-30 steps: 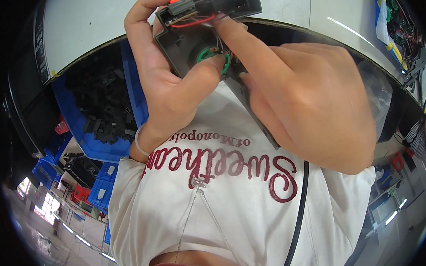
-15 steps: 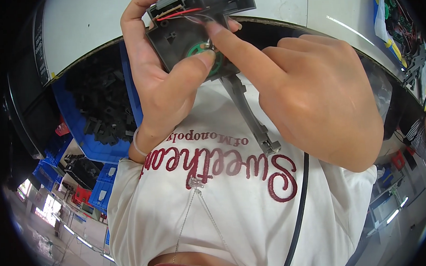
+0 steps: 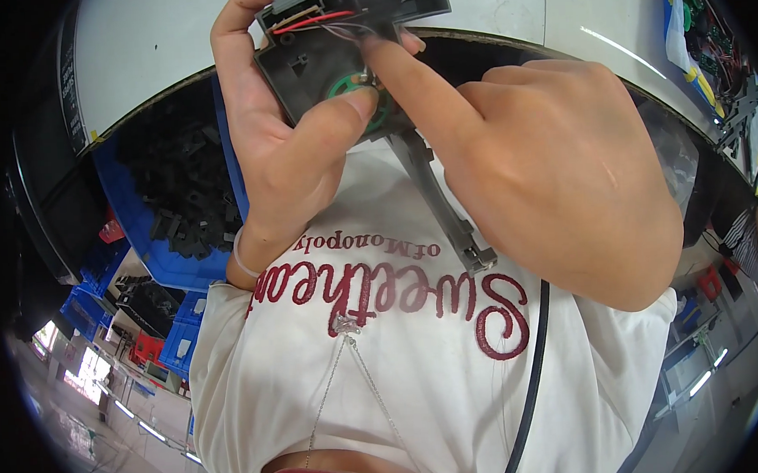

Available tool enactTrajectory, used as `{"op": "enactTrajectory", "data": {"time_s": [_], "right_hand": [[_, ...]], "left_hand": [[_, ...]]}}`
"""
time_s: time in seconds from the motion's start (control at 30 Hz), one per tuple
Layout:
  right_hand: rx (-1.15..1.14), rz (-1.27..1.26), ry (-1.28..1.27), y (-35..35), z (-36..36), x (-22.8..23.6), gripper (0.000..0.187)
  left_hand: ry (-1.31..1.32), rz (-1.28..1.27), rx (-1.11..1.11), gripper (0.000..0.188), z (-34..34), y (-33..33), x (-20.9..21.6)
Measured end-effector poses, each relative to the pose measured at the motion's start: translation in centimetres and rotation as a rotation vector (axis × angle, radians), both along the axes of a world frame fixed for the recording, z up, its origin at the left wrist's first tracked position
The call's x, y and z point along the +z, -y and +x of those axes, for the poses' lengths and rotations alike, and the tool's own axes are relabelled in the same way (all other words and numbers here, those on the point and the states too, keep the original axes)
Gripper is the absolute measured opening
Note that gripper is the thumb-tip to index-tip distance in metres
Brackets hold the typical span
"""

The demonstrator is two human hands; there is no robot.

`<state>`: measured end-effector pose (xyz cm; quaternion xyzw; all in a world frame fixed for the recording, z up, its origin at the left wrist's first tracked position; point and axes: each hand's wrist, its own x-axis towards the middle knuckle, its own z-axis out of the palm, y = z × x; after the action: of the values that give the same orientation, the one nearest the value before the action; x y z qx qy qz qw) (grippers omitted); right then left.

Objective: The recorder is assembling an electronic component by inserting buttons and a circuit board into a plastic housing.

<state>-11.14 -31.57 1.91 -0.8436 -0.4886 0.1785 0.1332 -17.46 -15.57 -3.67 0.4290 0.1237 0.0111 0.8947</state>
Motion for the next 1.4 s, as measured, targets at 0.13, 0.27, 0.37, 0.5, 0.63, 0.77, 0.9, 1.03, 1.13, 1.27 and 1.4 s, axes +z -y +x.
{"op": "enactTrajectory", "data": {"time_s": [0.13, 0.27, 0.37, 0.5, 0.63, 0.77, 0.9, 1.03, 1.13, 1.27, 1.4], "right_hand": [[0.017, 0.033, 0.009, -0.2, 0.6, 0.0, 0.059], [0.06, 0.064, 0.075, -0.4, 1.2, 0.1, 0.055], [0.055, 0.13, 0.088, -0.6, 1.3, 0.5, 0.053], [0.002, 0.115, 0.065, -0.5, 1.0, 0.2, 0.055], [-0.028, 0.073, 0.157, -0.3, 0.5, -0.4, 0.059], [0.157, 0.243, 0.013, -0.1, 2.6, 0.3, 0.054], [-0.18, 0.646, -0.465, 10.8, 2.0, 0.6, 0.031], [-0.82, 0.692, -0.734, 21.4, 0.3, -6.3, 0.029], [-1.082, 0.241, -0.919, 22.2, -0.6, -14.1, 0.03], [-1.19, 0.201, -0.66, 22.4, -1.3, -28.8, 0.036], [-0.815, -0.636, -0.284, 26.7, -1.5, -42.7, 0.041]], "left_hand": [[0.01, -0.001, -0.005, 0.073, 0.0, -0.1, -0.1], [0.021, -0.001, -0.011, 0.072, 0.0, 0.0, -0.1], [0.024, 0.004, -0.001, 0.072, -0.1, 0.0, -0.1], [0.029, 0.009, 0.008, 0.072, -0.1, 0.5, -0.2], [0.04, 0.0, -0.018, 0.072, -0.1, -0.1, -0.3], [0.03, 0.034, 0.042, 0.071, -0.6, -0.6, -0.1], [0.072, -0.005, -0.026, 0.071, -0.4, 0.2, 0.0], [0.049, 0.027, -0.086, 0.074, 0.0, 0.4, 0.5], [0.062, 0.039, -0.115, 0.073, 0.4, 0.8, 0.6], [0.064, 0.07, -0.119, 0.072, 0.3, 1.3, 0.8], [0.093, 0.079, -0.114, 0.071, 0.5, 2.0, 0.8]]}}
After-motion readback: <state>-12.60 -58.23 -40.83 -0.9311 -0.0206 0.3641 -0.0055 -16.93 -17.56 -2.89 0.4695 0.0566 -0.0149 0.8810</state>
